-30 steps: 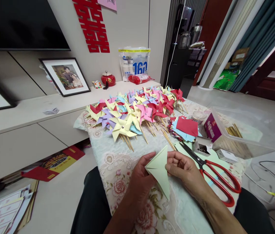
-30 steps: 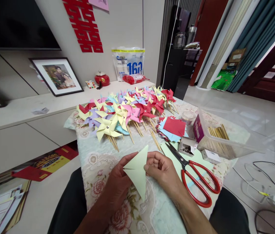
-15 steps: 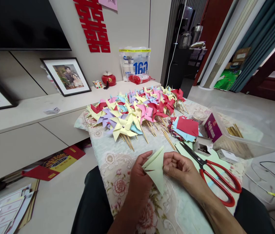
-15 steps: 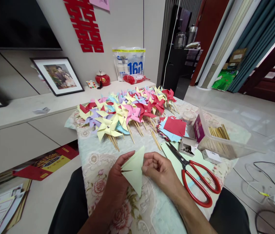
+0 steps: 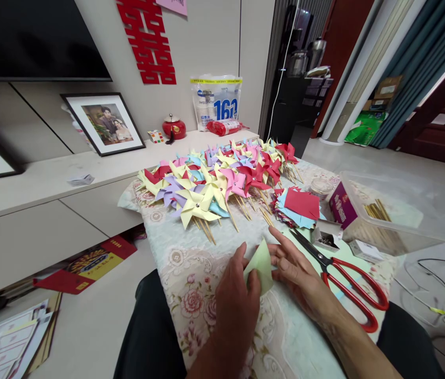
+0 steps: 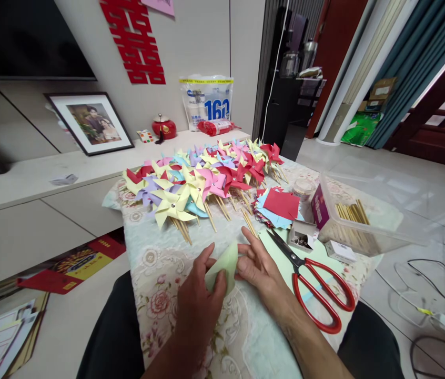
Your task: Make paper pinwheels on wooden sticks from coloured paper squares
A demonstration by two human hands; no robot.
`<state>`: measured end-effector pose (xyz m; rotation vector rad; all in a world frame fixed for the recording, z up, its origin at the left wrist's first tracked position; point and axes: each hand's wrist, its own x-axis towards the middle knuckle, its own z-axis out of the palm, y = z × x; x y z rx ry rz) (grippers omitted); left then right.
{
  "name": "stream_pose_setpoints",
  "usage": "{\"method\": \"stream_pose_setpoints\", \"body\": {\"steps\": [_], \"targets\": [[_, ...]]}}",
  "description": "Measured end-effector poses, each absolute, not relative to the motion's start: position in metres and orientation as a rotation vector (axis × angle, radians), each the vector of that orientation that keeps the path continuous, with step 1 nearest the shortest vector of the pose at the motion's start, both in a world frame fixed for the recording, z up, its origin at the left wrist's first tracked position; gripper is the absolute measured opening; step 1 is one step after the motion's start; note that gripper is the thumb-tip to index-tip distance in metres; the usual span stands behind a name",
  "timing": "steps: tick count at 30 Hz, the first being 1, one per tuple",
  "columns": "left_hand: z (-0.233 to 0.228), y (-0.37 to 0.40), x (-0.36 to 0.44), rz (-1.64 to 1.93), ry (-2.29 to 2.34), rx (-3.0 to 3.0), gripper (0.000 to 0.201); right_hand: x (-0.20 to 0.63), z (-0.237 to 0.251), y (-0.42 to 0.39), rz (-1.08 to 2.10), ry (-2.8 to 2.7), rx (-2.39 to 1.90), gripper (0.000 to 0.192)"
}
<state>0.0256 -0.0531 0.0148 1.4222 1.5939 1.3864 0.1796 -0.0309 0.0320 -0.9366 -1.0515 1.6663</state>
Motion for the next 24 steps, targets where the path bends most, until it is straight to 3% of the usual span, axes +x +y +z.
{"method": "stream_pose_setpoints", "body": {"steps": [12,24], "targets": [[0.023,-0.058,0.025,1.365,1.601,1.274,0.048,0.172,0.049,-0.030,1.770,-0.780,-1.038,0.105],[0.027,-0.050,0.020,1.247,1.116,0.630,0.062,0.176,0.047,-0.024,1.790,-0.705,-0.999,0.093]]}}
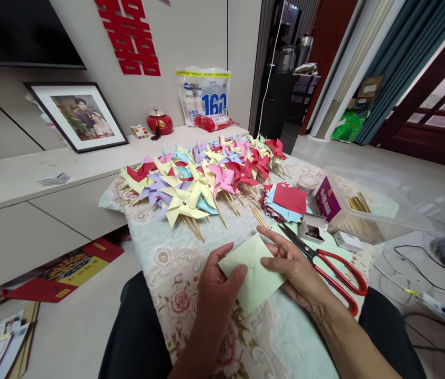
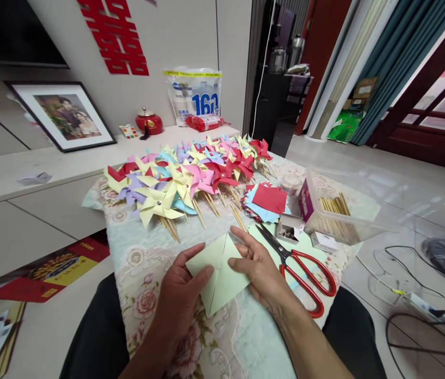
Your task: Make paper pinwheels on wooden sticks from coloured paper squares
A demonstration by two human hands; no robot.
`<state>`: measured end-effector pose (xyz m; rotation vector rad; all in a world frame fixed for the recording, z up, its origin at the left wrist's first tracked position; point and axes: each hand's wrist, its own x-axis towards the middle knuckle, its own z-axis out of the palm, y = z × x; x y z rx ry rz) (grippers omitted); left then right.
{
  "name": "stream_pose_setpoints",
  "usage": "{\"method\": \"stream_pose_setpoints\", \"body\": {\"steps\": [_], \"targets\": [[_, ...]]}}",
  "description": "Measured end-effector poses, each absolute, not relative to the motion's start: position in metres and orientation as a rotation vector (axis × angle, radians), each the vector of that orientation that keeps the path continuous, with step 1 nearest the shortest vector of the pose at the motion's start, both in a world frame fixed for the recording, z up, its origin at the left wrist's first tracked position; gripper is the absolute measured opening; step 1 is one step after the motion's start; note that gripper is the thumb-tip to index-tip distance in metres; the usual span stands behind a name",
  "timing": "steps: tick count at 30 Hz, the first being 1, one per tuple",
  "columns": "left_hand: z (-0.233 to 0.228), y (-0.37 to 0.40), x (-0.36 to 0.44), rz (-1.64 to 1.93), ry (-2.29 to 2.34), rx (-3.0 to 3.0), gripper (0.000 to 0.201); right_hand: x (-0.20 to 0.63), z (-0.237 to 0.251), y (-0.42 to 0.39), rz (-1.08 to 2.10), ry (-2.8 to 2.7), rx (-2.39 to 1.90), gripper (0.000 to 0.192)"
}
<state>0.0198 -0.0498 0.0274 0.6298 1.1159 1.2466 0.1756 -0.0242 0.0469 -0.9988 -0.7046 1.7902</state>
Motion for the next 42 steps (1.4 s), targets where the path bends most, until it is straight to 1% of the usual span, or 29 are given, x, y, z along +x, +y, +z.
{"method": "stream_pose_setpoints", "body": {"steps": [8,13,16,18,21,29,32,37,42], "targets": [[0.023,-0.049,0.020,1.341,1.088,0.559,0.053,0.175,0.046,-0.026,1.763,-0.706,-1.038,0.097],[0.022,-0.049,0.017,1.203,0.964,0.553,0.046,0.178,0.041,-0.023,1.647,-0.686,-1.047,0.094],[0.026,-0.046,0.010,1.098,0.848,0.543,0.043,0.179,0.042,-0.022,1.583,-0.675,-1.073,0.097],[0.030,-0.042,0.004,1.033,0.793,0.529,0.036,0.179,0.042,-0.022,1.559,-0.700,-1.088,0.098],[0.034,-0.034,-0.002,0.940,0.755,0.577,0.027,0.180,0.038,-0.022,1.525,-0.824,-1.102,0.095],[0.027,-0.010,-0.005,0.652,0.836,0.879,0.031,0.184,0.025,-0.022,1.410,-1.117,-1.105,0.082],[0.022,-0.006,-0.006,0.588,0.853,0.963,0.029,0.184,0.029,-0.021,1.373,-1.159,-1.103,0.081],[0.020,-0.006,-0.004,0.605,0.894,0.970,0.026,0.186,0.034,-0.019,1.327,-1.162,-1.105,0.083],[0.023,-0.006,0.005,0.770,0.884,0.885,0.027,0.187,0.033,-0.019,1.321,-1.085,-1.114,0.080]]}}
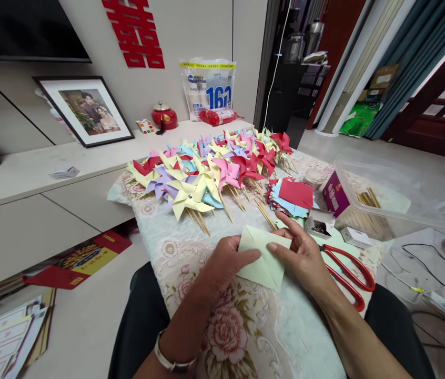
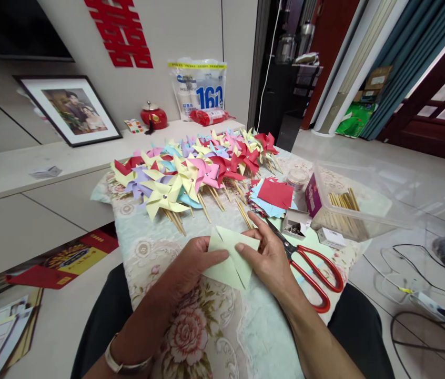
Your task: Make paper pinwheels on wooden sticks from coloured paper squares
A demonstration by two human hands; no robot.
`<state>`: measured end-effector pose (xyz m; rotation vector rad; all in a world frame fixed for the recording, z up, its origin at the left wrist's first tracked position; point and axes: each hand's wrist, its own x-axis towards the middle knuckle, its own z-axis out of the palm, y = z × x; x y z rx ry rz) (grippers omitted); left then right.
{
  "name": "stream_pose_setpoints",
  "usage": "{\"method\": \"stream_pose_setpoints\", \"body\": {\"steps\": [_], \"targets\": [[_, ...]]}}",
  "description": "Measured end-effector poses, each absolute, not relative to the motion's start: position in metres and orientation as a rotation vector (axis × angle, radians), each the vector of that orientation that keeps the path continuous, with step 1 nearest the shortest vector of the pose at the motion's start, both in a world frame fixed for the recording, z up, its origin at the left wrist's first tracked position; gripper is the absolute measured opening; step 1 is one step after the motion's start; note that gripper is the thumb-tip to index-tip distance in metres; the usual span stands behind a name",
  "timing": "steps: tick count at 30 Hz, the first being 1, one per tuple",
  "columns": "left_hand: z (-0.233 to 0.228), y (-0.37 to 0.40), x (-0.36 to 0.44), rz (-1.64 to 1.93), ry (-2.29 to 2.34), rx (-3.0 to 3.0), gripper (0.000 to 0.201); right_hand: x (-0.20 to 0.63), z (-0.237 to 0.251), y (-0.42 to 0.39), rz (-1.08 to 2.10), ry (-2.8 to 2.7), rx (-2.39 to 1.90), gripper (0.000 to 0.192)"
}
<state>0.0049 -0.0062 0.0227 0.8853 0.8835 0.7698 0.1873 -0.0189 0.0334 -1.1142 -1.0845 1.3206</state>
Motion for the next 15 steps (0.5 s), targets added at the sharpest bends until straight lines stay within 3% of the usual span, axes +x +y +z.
{"method": "stream_pose_setpoints", "body": {"steps": [7,15], "targets": [[0.0211,-0.0046,0.0123,0.967,0.917,0.696,0.035,0.1882,0.0301,-0.0184,1.450,-0.993,-1.003,0.074],[0.0239,-0.0048,0.0105,0.955,0.929,0.686,0.040,0.1900,0.0258,-0.0150,1.471,-0.990,-1.049,0.074]]}}
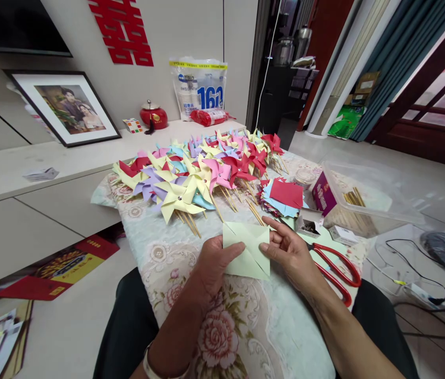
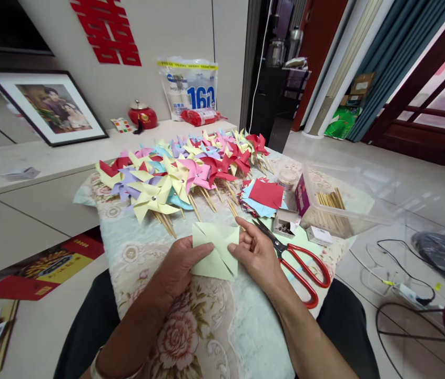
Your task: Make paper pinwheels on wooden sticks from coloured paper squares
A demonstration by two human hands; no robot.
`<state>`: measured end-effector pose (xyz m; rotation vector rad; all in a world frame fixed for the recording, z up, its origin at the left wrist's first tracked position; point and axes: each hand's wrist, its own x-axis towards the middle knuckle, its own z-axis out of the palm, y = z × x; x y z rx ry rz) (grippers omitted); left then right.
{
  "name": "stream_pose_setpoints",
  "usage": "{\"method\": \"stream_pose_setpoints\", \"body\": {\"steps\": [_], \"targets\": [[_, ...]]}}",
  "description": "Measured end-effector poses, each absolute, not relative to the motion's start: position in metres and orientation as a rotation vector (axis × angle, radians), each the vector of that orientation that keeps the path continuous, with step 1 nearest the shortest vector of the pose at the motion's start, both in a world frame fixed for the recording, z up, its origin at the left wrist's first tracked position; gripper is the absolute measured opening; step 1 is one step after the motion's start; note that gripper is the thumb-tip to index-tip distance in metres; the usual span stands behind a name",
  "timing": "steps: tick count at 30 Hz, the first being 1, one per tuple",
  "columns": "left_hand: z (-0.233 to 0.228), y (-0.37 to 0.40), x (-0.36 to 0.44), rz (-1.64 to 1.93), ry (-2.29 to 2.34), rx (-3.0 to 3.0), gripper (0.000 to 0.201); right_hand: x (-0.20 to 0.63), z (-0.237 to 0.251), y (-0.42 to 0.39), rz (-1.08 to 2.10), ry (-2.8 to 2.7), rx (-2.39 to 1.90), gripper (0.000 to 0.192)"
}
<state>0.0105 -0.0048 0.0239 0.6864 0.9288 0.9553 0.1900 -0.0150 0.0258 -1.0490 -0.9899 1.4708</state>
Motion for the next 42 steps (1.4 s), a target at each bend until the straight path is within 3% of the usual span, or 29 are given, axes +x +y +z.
{"method": "stream_pose_setpoints", "body": {"steps": [23,29,42], "targets": [[0.014,-0.008,0.008,0.902,0.773,0.772,0.037,0.189,0.029,-0.016,1.326,-0.983,-1.163,0.073],[0.014,-0.007,0.010,0.936,0.798,0.762,0.039,0.188,0.029,-0.016,1.269,-1.029,-1.187,0.063],[0.017,-0.009,0.008,0.912,0.801,0.775,0.043,0.189,0.027,-0.015,1.341,-0.992,-1.148,0.067]]}}
